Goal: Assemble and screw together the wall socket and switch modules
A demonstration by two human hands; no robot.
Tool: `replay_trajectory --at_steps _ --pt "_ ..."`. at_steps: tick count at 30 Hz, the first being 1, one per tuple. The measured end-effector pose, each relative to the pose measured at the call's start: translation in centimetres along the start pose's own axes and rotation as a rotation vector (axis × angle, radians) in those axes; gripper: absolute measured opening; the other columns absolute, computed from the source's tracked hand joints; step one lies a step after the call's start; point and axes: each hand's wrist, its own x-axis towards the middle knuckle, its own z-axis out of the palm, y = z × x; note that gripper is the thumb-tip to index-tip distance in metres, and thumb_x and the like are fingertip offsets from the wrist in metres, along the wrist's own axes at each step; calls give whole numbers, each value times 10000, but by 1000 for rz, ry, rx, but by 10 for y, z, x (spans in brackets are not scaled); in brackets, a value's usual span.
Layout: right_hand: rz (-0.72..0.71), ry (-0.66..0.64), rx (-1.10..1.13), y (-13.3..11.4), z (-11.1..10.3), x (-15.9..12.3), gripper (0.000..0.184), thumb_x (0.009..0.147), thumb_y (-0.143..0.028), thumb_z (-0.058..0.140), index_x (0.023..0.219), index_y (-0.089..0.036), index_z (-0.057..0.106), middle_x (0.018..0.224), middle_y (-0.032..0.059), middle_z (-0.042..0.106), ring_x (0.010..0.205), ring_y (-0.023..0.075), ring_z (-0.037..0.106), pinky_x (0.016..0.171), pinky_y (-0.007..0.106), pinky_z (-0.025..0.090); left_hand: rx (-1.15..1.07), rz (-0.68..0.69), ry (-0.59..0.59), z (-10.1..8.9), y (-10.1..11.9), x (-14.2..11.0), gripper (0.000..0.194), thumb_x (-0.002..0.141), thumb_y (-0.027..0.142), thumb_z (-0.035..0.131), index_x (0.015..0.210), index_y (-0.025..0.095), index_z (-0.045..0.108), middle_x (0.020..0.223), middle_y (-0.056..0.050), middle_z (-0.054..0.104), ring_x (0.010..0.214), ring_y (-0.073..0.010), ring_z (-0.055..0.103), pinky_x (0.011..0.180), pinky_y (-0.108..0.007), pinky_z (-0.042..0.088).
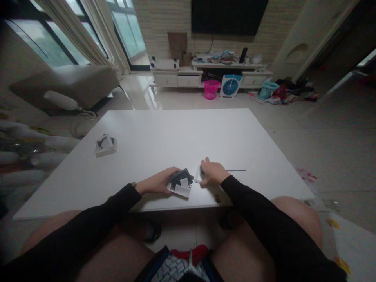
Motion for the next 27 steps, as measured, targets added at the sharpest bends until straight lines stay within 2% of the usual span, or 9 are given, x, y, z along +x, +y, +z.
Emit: replay_trajectory --at_steps 3,7,8,10,12,16,18,22,27 --pt "-8 2 110 9 -2 4 721 658 -545 880 1157 -126 571 1219 207 636 878 306 705 646 313 423 -7 -2 -26 -2 -2 0 802 610 140 814 1367 215 559 1305 -121 651 1190 -324 620 1041 -514 502" --pt "-37 11 352 32 -14 8 209 846 -333 720 907 -164 616 914 122 708 814 242 650 663 298 380 21 20 -58 -3 -3 1 864 619 120 812 1424 245 526 1406 -128 616 1282 -339 586 1124 -548 449" --pt "-52 14 388 38 -18 7 143 872 -299 672 843 -175 608 861 98 704 793 217 635 671 292 381 30 26 -60 -2 -3 1 883 622 117 810 1442 256 513 1436 -129 602 1310 -344 573 1143 -559 433" --pt "-79 23 450 48 -27 5 160 891 -286 624 773 -186 585 797 62 694 742 175 611 665 274 393 44 31 -59 -2 -4 0 911 629 119 808 1470 266 491 1476 -135 583 1346 -354 556 1158 -575 418" --pt "-63 41 618 53 -34 1 186 899 -318 614 770 -191 573 735 35 677 638 140 576 597 258 390 47 30 -62 -1 -6 0 926 631 121 807 1487 261 479 1490 -146 575 1358 -361 554 1156 -582 420" --pt "105 84 1140 38 -33 1 191 866 -305 668 758 -196 556 594 -14 601 435 88 442 424 234 295 44 31 -58 0 -7 -1 958 612 105 804 1498 261 474 1490 -151 581 1359 -366 560 1152 -590 424" --pt "144 26 1274 22 -26 6 161 847 -244 687 750 -186 573 559 -25 582 406 77 421 392 220 271 43 24 -45 0 -5 -1 959 601 105 806 1492 255 484 1479 -154 592 1343 -369 573 1143 -589 433" --pt "164 -60 1345 -7 -12 19 205 882 -220 649 699 -178 565 539 -18 587 377 71 414 370 209 284 33 28 -35 -1 2 1 872 620 105 782 1445 243 539 1425 -139 639 1283 -360 614 1103 -558 469" --pt "154 -119 1372 -18 -4 21 237 901 -230 646 680 -172 583 571 17 656 392 79 444 374 208 323 19 33 -35 -1 8 3 830 617 80 747 1408 246 561 1435 -132 634 1305 -357 600 1106 -537 461"
